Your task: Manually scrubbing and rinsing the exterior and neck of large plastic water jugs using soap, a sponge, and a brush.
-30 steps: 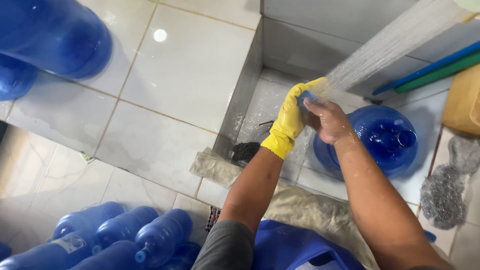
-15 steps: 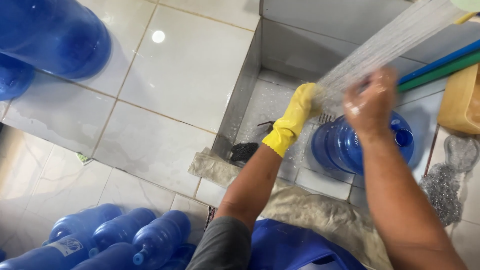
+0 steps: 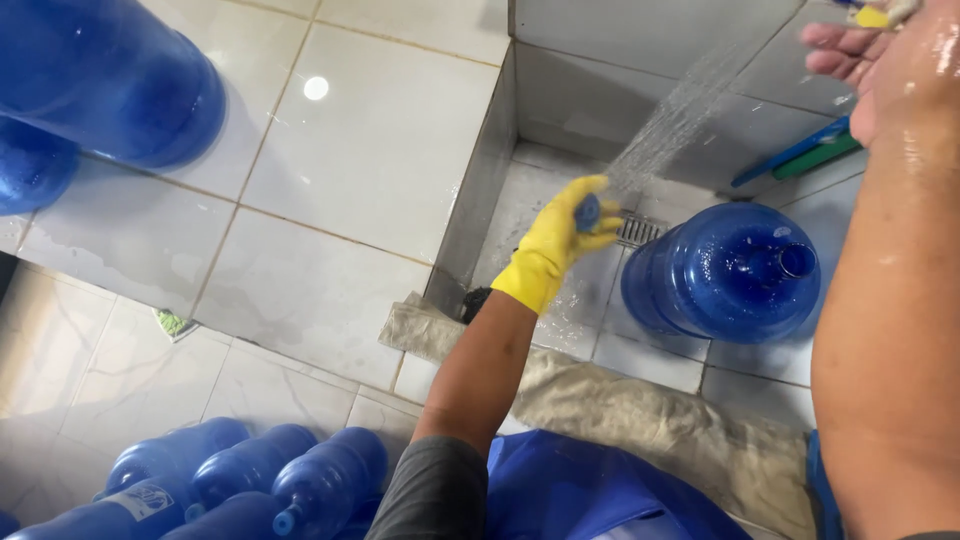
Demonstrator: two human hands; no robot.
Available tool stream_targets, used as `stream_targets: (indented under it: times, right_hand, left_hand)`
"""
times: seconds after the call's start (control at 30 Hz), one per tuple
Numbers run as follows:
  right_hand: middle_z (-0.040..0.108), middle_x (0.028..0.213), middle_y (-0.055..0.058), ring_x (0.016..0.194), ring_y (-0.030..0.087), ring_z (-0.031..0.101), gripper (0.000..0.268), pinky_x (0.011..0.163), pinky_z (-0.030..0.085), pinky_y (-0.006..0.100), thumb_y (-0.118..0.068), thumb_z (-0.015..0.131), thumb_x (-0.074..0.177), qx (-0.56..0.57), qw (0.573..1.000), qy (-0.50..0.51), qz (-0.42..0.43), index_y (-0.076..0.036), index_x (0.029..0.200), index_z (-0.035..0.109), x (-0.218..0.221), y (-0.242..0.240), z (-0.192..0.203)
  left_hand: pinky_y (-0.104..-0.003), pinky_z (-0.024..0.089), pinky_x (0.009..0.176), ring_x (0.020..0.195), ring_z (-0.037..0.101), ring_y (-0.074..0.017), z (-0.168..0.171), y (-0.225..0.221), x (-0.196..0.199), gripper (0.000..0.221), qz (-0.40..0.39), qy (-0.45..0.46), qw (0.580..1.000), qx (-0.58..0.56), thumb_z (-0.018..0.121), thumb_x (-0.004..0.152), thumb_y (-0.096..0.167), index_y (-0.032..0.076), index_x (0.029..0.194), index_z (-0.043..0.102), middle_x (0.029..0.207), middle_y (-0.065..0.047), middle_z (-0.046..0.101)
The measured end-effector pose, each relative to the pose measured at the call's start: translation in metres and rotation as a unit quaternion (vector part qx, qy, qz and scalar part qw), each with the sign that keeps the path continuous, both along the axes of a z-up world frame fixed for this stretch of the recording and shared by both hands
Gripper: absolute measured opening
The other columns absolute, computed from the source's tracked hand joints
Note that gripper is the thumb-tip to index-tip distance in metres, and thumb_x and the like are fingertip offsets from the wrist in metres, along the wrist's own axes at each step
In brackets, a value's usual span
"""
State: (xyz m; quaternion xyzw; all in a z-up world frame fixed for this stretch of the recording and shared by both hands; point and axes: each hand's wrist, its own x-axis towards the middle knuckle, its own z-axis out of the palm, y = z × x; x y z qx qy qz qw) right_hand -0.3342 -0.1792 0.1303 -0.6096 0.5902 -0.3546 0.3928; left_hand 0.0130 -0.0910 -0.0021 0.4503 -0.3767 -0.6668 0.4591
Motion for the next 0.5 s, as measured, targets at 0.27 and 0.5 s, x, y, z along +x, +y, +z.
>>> stream_targets:
  times: [0.27,0.5]
  right_hand:
    - [0.073,0.102,0.002,0.100,0.027,0.071,0.014,0.088,0.055,0.037,-0.025,0.074,0.101,-0.374,0.883,0.274,0.079,-0.014,0.093,0.076,0.178,0.154,-0.057]
    - [0.069,0.107,0.018,0.102,0.041,0.069,0.030,0.085,0.055,0.049,-0.026,0.054,0.111,-0.190,0.961,0.200,-0.003,-0.005,0.126,0.070,0.197,0.202,-0.118]
  left_hand:
    - [-0.067,0.050,0.098,0.115,0.065,-0.0461,-0.070,0.025,-0.016,0.078,-0.063,0.431,0.885,0.166,0.052,0.098,0.079,0.016,0.145,0.059,0.137,-0.024,0.061]
    - [-0.062,0.029,0.122,0.140,0.046,-0.0464,-0.009,0.068,-0.010,0.100,-0.128,0.414,0.846,0.309,0.046,0.089,0.094,0.019,0.155,0.045,0.156,-0.022,0.044]
